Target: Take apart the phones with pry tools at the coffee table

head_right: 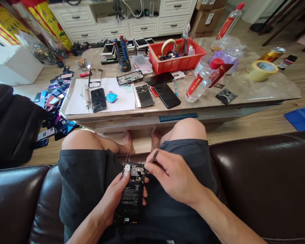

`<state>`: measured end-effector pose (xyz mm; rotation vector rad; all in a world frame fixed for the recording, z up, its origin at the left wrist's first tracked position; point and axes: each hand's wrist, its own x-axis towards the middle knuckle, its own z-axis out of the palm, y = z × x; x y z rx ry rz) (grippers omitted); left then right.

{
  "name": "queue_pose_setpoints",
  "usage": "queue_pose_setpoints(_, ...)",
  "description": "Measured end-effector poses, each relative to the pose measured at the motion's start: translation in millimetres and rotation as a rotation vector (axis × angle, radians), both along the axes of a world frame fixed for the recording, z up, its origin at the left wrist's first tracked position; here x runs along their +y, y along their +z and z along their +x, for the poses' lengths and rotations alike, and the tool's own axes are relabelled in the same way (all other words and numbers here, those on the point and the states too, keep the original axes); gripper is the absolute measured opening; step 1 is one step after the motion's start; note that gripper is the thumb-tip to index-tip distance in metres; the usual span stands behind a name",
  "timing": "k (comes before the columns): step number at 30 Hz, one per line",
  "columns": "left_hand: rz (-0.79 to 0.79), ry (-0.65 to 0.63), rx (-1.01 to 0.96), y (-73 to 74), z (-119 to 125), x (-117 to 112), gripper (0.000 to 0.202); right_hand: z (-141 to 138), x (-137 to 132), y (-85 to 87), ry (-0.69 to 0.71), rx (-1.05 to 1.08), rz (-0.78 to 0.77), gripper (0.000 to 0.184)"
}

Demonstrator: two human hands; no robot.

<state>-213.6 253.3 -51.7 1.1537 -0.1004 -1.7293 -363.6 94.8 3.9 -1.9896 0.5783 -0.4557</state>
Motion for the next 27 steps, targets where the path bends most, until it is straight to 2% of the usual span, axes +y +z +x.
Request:
queue_pose_setpoints(3, -0.030, -0.022, 0.030, -0.4, -2.0, 7.9, 0.062, -1.2, -3.3, -15.4, -0.092, 0.040, 0.336, 0.023)
queue_pose_setpoints(5, -0.061, -0.040, 0.059, -0.1, -2.3, 11.7, 0.062, 1.0, -4.2, -23.5, -0.104, 0.042, 0.536, 0.029)
queue_pose_setpoints(8, -0.096, -0.038, 0.096, -0.8, -3.3, 14.6, 0.063, 7.3, -2.3, -31.3, -0.083, 0.050, 0.704, 0.034)
queue_pose_setpoints(12, -0.110, -0.037, 0.129, -1.4, -6.8, 15.3, 0.069, 12.7, 2.7, -34.7, -0.065, 0.072, 0.711, 0.035)
queue_pose_setpoints(18, -0.060, -0.071, 0.201, -5.0, -10.9, 15.7, 0.079, 15.7, 9.4, -35.4, -0.017, 0.208, 0.596, 0.026)
queue_pose_setpoints(23, 0.004, -0.070, 0.407, -15.1, -7.9, 12.1, 0.094, 16.4, 9.3, -39.0, -0.083, 0.197, 0.546, 0.030)
queue_pose_setpoints(27, -0.020, 0.060, 0.292, -14.2, -10.2, 11.2, 0.084, 14.7, 13.4, -42.3, -0.206, 0.254, 0.453, 0.034)
